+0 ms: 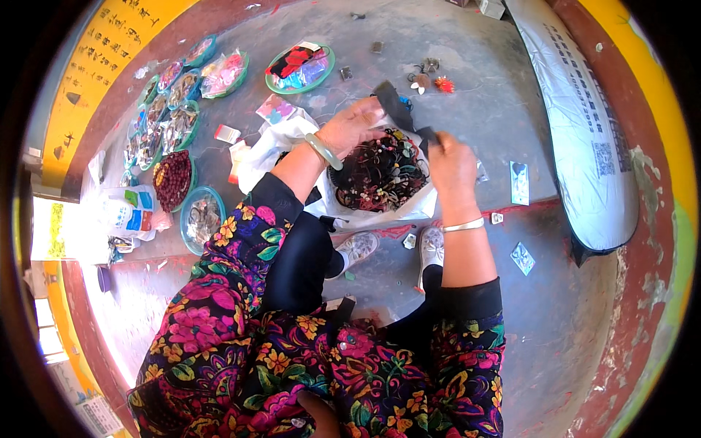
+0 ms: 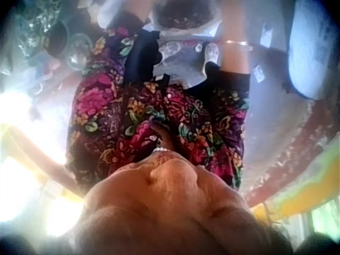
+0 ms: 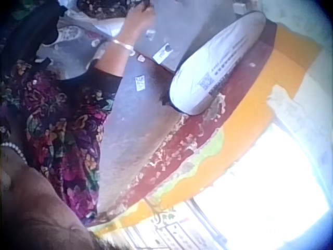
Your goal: The person sits on the floor and sorts through various craft supplies, including beads, hair ties, and small plastic bags. They pick up items from a white bag, examine them, and place them into different containers or back into the bag.
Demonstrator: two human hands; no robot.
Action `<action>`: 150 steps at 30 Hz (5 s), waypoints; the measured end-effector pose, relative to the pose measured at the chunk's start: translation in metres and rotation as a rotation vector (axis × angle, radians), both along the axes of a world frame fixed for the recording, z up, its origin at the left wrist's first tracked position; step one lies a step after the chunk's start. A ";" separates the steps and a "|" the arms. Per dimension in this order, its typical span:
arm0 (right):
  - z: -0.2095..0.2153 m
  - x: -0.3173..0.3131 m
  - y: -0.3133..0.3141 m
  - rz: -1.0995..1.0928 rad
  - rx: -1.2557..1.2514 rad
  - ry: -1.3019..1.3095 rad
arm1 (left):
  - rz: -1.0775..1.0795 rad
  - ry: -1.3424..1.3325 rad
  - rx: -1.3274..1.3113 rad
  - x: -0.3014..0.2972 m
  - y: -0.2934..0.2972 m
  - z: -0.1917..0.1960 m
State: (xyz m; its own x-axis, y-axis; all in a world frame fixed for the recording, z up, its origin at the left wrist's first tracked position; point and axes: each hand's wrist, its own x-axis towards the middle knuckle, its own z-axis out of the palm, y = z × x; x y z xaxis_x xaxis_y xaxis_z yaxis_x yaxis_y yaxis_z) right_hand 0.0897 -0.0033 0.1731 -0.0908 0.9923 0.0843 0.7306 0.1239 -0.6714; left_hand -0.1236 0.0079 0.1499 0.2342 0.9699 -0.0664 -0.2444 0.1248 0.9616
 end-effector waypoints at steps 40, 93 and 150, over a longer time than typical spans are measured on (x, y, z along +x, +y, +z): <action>0.011 -0.037 -0.016 0.078 0.237 -0.343 | -0.051 0.888 0.144 -0.024 -0.044 0.015; 0.024 -0.020 -0.011 0.125 -0.432 0.814 | -0.272 0.289 -0.380 -0.034 -0.043 0.006; 0.018 -0.036 -0.028 0.303 0.043 -0.477 | -0.111 1.561 -0.107 -0.012 0.006 -0.064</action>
